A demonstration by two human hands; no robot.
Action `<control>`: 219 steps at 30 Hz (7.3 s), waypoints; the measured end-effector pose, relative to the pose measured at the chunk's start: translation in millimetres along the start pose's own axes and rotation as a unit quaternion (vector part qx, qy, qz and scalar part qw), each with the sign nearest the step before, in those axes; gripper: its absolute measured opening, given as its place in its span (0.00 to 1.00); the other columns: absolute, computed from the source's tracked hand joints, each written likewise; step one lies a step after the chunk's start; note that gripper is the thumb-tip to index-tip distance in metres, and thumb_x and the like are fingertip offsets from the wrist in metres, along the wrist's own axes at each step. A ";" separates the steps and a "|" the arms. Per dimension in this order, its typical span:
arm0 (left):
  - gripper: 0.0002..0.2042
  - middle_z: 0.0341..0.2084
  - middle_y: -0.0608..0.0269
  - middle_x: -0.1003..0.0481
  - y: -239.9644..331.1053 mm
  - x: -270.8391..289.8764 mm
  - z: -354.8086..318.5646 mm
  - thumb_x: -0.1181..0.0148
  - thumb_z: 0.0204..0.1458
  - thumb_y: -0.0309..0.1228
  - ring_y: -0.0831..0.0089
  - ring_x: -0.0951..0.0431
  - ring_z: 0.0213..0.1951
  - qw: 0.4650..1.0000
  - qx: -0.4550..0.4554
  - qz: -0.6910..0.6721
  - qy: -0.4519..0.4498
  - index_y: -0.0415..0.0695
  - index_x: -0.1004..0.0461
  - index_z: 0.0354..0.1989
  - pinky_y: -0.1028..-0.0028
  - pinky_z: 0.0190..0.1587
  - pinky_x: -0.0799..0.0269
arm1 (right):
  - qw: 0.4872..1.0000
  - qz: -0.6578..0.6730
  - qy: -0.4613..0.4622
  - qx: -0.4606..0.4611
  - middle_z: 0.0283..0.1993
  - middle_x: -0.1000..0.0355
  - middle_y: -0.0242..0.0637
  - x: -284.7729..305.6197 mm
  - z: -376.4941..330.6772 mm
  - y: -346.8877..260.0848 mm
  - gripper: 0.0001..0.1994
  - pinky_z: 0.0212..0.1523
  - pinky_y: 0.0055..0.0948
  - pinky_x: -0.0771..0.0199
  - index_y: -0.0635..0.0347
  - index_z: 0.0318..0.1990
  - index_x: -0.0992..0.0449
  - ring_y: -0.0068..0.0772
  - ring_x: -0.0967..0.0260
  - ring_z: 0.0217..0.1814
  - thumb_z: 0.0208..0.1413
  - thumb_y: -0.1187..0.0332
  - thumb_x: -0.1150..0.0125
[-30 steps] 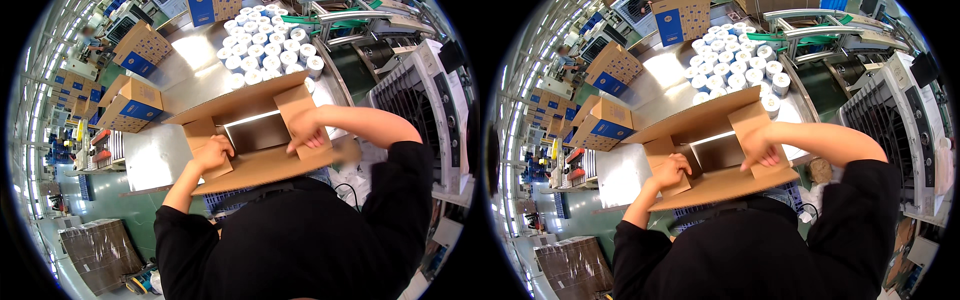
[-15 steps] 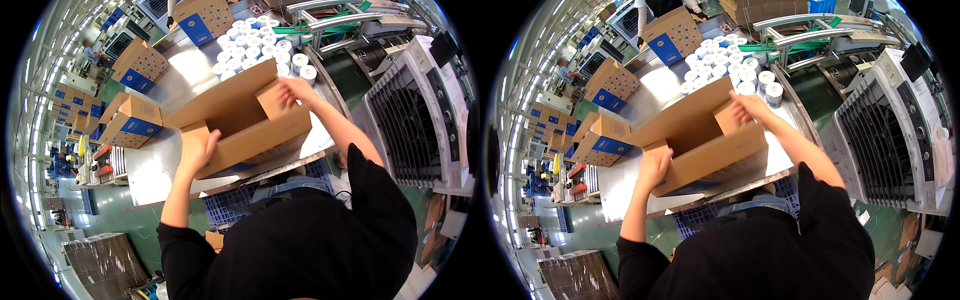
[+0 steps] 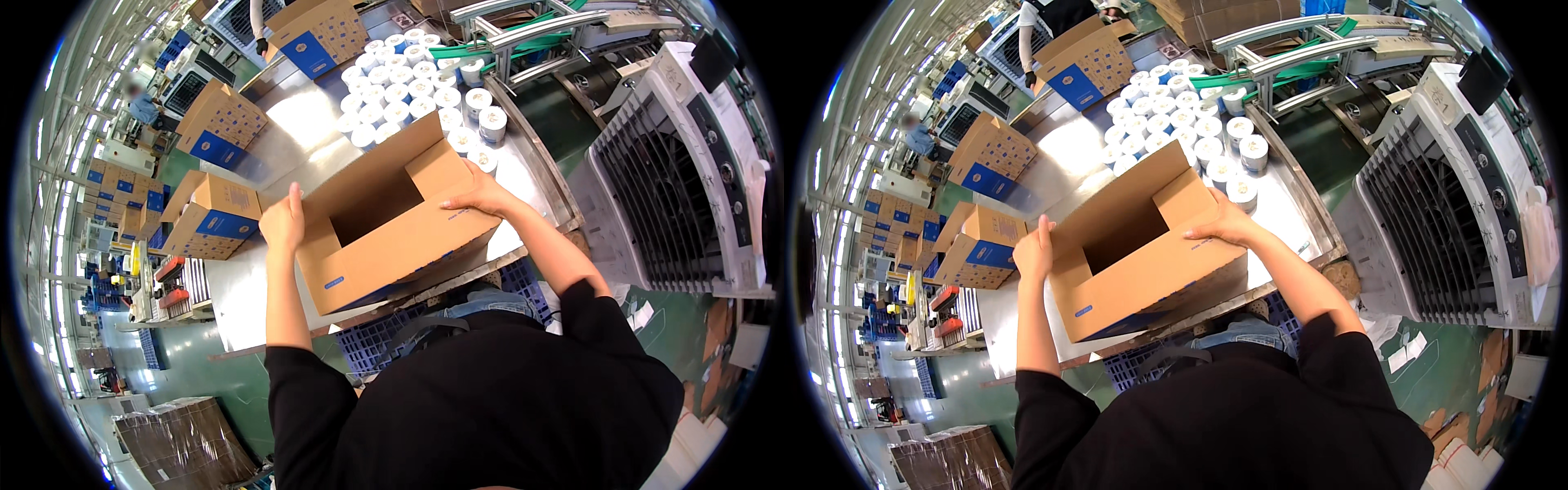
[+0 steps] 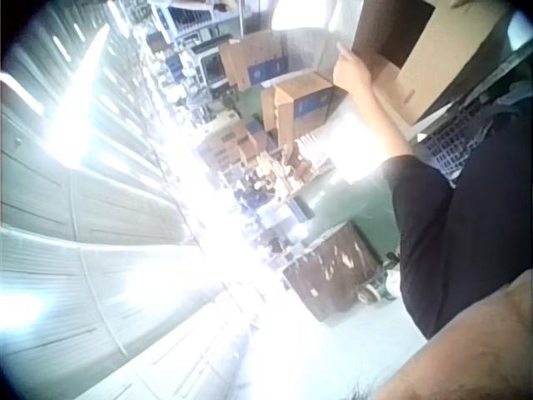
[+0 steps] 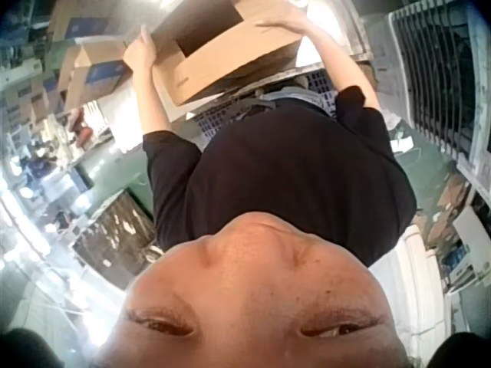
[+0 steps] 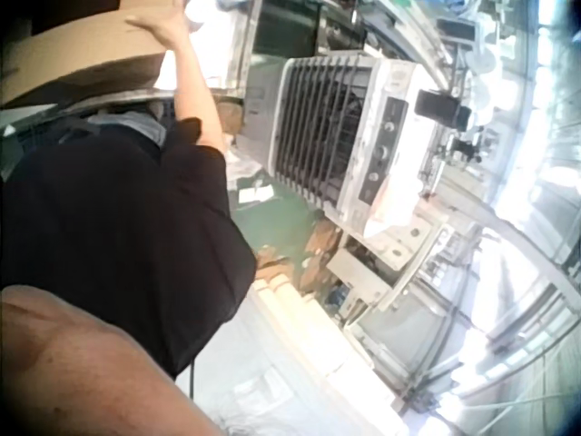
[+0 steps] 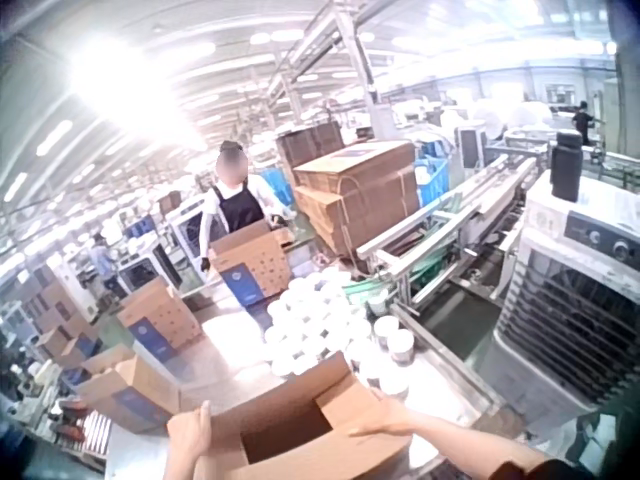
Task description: The person picks up paper rolls from a metal table and places them into cardboard boxes, repeating the process of opening new boxes and filling them with the rolls.
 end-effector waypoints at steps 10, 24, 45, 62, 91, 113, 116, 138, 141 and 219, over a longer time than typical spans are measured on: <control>0.26 0.66 0.50 0.53 -183.3 -89.3 -61.6 0.65 0.61 0.41 0.55 0.56 0.68 0.994 -0.052 -0.098 0.013 0.44 0.49 0.66 0.62 0.67 0.63 | 0.995 -0.089 -0.019 0.026 0.70 0.59 0.49 -109.7 5.7 50.8 0.41 0.68 0.36 0.59 0.64 0.67 0.58 0.44 0.64 0.73 0.59 0.40 0.60; 0.32 0.59 0.53 0.39 -192.1 -153.7 -183.1 0.54 0.56 0.54 0.56 0.38 0.58 0.575 0.243 -0.771 -0.126 0.42 0.42 0.62 0.60 0.59 0.41 | 0.944 0.161 -0.283 -0.044 0.54 0.36 0.42 -94.1 -39.0 -124.8 0.30 0.37 0.26 0.23 0.64 0.62 0.50 0.28 0.31 0.49 0.55 0.70 0.45; 0.14 0.22 0.43 0.26 -119.4 -70.8 -143.4 0.44 0.52 0.37 0.42 0.26 0.30 0.959 0.239 -0.029 0.147 0.36 0.34 0.33 0.53 0.34 0.30 | 0.827 -0.483 0.168 0.235 0.58 0.42 0.58 -100.5 -10.0 -69.8 0.37 0.62 0.43 0.46 0.70 0.58 0.43 0.58 0.49 0.63 0.40 0.69 0.32; 0.21 0.34 0.48 0.23 -163.6 -111.5 -41.5 0.40 0.50 0.42 0.58 0.23 0.41 0.763 0.240 -0.580 -0.156 0.34 0.27 0.41 0.64 0.45 0.28 | 0.974 0.137 0.017 -0.178 0.40 0.27 0.43 55.9 -32.9 17.3 0.16 0.42 0.31 0.26 0.68 0.48 0.32 0.32 0.27 0.40 0.51 0.72 0.43; 0.11 0.22 0.71 0.29 -136.3 -123.4 -11.1 0.36 0.44 0.36 0.81 0.33 0.29 0.812 0.120 -0.551 -0.150 0.44 0.28 0.26 0.77 0.34 0.35 | 0.916 -0.392 0.076 0.040 0.64 0.46 0.48 -34.9 3.0 33.5 0.37 0.63 0.33 0.48 0.65 0.66 0.51 0.40 0.48 0.66 0.51 0.66 0.37; 0.24 0.62 0.54 0.44 -10.4 -315.1 81.2 0.44 0.50 0.35 0.55 0.46 0.63 0.916 -0.216 -0.139 -0.308 0.52 0.37 0.58 0.59 0.62 0.46 | 0.891 -0.285 -0.177 -0.306 0.35 0.26 0.38 8.8 137.7 121.4 0.26 0.42 0.30 0.31 0.59 0.42 0.24 0.33 0.30 0.40 0.44 0.45 0.36; 0.26 0.61 0.57 0.43 31.9 -312.7 120.3 0.43 0.45 0.26 0.58 0.45 0.63 0.860 -0.442 -0.120 -0.228 0.55 0.34 0.56 0.61 0.62 0.46 | 0.892 -0.399 0.023 -0.213 0.46 0.28 0.46 42.3 152.3 147.3 0.24 0.50 0.37 0.32 0.56 0.49 0.26 0.44 0.30 0.49 0.48 0.51 0.39; 0.26 0.25 0.63 0.32 58.8 -200.8 257.2 0.35 0.26 0.26 0.64 0.32 0.34 0.850 -0.475 -0.183 -0.138 0.52 0.22 0.43 0.68 0.44 0.37 | 0.863 -0.497 -0.084 -0.018 0.39 0.27 0.49 127.5 195.8 100.4 0.38 0.38 0.36 0.28 0.47 0.60 0.36 0.48 0.29 0.34 0.34 0.83 0.44; 0.22 0.39 0.63 0.24 2.0 -124.8 259.7 0.38 0.36 0.25 0.67 0.25 0.41 0.922 -0.249 -0.291 0.065 0.44 0.24 0.46 0.73 0.46 0.31 | 0.872 -0.458 0.164 -0.062 0.55 0.30 0.38 141.9 160.6 9.7 0.37 0.45 0.27 0.27 0.51 0.61 0.36 0.27 0.29 0.47 0.37 0.82 0.42; 0.14 0.49 0.59 0.37 -24.1 -337.9 -63.3 0.49 0.50 0.36 0.59 0.43 0.56 0.873 -0.385 0.101 -0.282 0.53 0.25 0.45 0.65 0.60 0.49 | 0.735 -0.592 -0.313 -0.102 0.26 0.26 0.46 -145.4 13.0 2.5 0.28 0.24 0.31 0.25 0.80 0.56 0.44 0.41 0.25 0.28 0.48 0.73 0.46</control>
Point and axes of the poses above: each hand's wrist, its own z-axis towards the middle knuckle, its own x-axis out of the back of the hand, y = z × x, the point moved 2 cm from there along z, towards the middle knuckle
